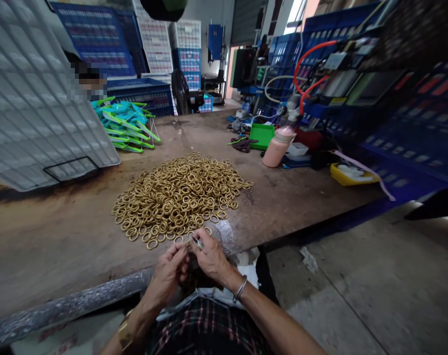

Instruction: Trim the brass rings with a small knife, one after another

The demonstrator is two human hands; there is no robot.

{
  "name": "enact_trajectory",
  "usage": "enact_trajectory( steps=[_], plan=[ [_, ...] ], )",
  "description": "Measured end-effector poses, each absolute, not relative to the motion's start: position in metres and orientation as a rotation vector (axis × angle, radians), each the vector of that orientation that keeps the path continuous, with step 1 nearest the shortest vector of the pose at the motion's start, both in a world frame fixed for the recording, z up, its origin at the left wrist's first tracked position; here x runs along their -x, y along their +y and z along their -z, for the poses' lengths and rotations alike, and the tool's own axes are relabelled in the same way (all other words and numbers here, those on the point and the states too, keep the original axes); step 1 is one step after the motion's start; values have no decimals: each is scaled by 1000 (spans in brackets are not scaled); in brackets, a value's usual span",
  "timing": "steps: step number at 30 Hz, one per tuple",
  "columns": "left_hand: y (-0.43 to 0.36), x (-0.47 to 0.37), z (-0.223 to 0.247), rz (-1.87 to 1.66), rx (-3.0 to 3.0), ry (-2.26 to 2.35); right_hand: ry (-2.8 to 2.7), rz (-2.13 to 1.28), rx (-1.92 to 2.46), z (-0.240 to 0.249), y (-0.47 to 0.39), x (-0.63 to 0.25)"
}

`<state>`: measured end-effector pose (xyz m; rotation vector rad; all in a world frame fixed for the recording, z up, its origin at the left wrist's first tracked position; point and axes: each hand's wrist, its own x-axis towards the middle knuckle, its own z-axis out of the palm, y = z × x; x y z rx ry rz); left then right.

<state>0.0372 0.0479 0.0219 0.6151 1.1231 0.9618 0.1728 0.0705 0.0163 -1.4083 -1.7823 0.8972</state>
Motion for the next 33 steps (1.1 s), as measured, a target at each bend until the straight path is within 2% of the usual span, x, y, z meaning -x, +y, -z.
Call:
enact_trajectory(
  steps=[8,12,16,22,27,33],
  plan=[
    [45,-31,-20,-1192,-1091,1293,-1561,-1286,1358,-24,71,-162],
    [42,-29,-18,-1151,-1152,1313,-1607,-1192,1396,-23,74,-159],
    [39,-30,-21,-950,-875,1209,-1654,-1146,1422,-23,73,-157],
    [37,-29,-24,-953,-598,1024,-1670,-1128,1493,-21,72,-161],
    [37,-27,-17,-993,-633,1036,-2075,-817,1486,-12,65,-167],
    [36,-26,-14,-1000,-782,1104,-2285,-716,1539,-12,58,-164]
  ],
)
